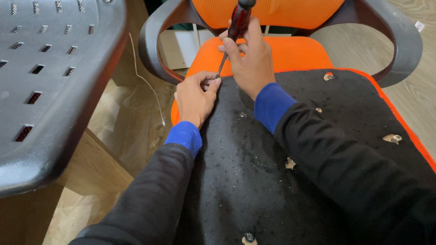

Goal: The person uses a screwdriver to tighten screws into the underside of an orange office chair seat. The person holds the chair seat steady with one hand while turning the screwdriver with the other, working on multiple screw locations.

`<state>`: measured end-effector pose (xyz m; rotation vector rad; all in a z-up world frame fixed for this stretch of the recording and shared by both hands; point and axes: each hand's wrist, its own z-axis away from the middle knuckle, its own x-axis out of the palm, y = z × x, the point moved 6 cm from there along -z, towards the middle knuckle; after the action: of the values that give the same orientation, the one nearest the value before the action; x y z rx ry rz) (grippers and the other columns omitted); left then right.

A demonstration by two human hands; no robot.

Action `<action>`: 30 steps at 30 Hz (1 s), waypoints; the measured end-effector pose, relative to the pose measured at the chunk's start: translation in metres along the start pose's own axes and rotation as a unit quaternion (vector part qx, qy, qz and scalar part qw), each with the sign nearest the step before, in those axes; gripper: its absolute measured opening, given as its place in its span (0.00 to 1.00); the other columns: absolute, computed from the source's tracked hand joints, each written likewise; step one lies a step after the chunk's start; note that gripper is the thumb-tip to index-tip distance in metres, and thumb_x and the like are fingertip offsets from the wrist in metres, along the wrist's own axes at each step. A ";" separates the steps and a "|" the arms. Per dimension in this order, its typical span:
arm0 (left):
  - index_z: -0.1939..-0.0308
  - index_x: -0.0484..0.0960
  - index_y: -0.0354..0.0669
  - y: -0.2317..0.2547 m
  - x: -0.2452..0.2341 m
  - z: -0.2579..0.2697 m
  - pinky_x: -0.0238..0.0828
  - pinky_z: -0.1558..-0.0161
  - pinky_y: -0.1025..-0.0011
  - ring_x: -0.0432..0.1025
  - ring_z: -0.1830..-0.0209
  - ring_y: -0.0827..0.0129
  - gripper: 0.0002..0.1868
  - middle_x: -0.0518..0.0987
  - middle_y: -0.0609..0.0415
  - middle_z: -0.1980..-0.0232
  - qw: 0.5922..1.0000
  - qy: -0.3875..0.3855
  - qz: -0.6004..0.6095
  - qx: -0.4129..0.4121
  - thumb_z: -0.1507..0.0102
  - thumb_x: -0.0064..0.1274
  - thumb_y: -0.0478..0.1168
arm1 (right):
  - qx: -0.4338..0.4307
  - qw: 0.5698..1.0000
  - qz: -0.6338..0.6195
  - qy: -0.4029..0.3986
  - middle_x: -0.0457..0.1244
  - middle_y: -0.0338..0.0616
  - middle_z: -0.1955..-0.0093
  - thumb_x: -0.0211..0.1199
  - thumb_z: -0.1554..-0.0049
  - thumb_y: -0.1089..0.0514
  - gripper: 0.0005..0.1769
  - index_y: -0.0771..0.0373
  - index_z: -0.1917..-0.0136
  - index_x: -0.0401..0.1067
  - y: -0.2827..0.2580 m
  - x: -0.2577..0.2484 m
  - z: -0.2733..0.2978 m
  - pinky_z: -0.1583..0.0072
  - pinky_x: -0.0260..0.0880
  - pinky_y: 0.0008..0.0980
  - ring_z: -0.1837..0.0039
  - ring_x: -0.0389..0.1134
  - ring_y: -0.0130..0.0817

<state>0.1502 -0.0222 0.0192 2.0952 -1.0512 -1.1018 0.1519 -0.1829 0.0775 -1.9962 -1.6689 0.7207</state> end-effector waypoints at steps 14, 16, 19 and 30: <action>0.58 0.88 0.46 -0.001 0.002 -0.001 0.73 0.54 0.67 0.82 0.64 0.69 0.13 0.87 0.56 0.64 1.000 -0.010 -0.021 -0.013 0.41 0.62 0.47 | -0.181 0.958 0.203 -0.087 0.65 0.57 0.36 0.71 0.40 0.65 0.55 0.47 0.15 0.35 -0.026 -0.001 -0.036 0.48 0.76 0.38 0.49 0.74 0.43; 0.58 0.88 0.46 -0.001 0.003 0.000 0.73 0.54 0.67 0.82 0.64 0.68 0.13 0.87 0.56 0.64 1.000 -0.009 -0.026 -0.008 0.41 0.62 0.47 | -0.163 0.961 0.187 -0.123 0.69 0.49 0.43 0.69 0.38 0.64 0.53 0.45 0.15 0.37 -0.025 0.003 -0.042 0.47 0.76 0.37 0.50 0.75 0.40; 0.57 0.88 0.45 0.001 0.002 0.001 0.74 0.55 0.67 0.81 0.64 0.67 0.13 0.87 0.55 0.64 1.000 0.001 -0.025 0.007 0.41 0.62 0.47 | -0.129 0.967 0.151 -0.160 0.71 0.45 0.48 0.64 0.39 0.67 0.48 0.44 0.17 0.40 -0.026 0.008 -0.053 0.47 0.76 0.36 0.54 0.76 0.38; 0.59 0.89 0.46 0.003 0.002 0.000 0.73 0.57 0.66 0.81 0.65 0.66 0.14 0.87 0.55 0.65 0.999 -0.011 -0.032 0.010 0.42 0.65 0.49 | -0.151 0.956 0.215 -0.131 0.67 0.51 0.49 0.70 0.39 0.65 0.51 0.42 0.18 0.40 -0.046 0.003 -0.042 0.48 0.73 0.40 0.52 0.73 0.45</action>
<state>0.1494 -0.0255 0.0207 2.1514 -1.0157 -1.1508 0.1441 -0.1716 0.1383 -2.6280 -1.5728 0.9634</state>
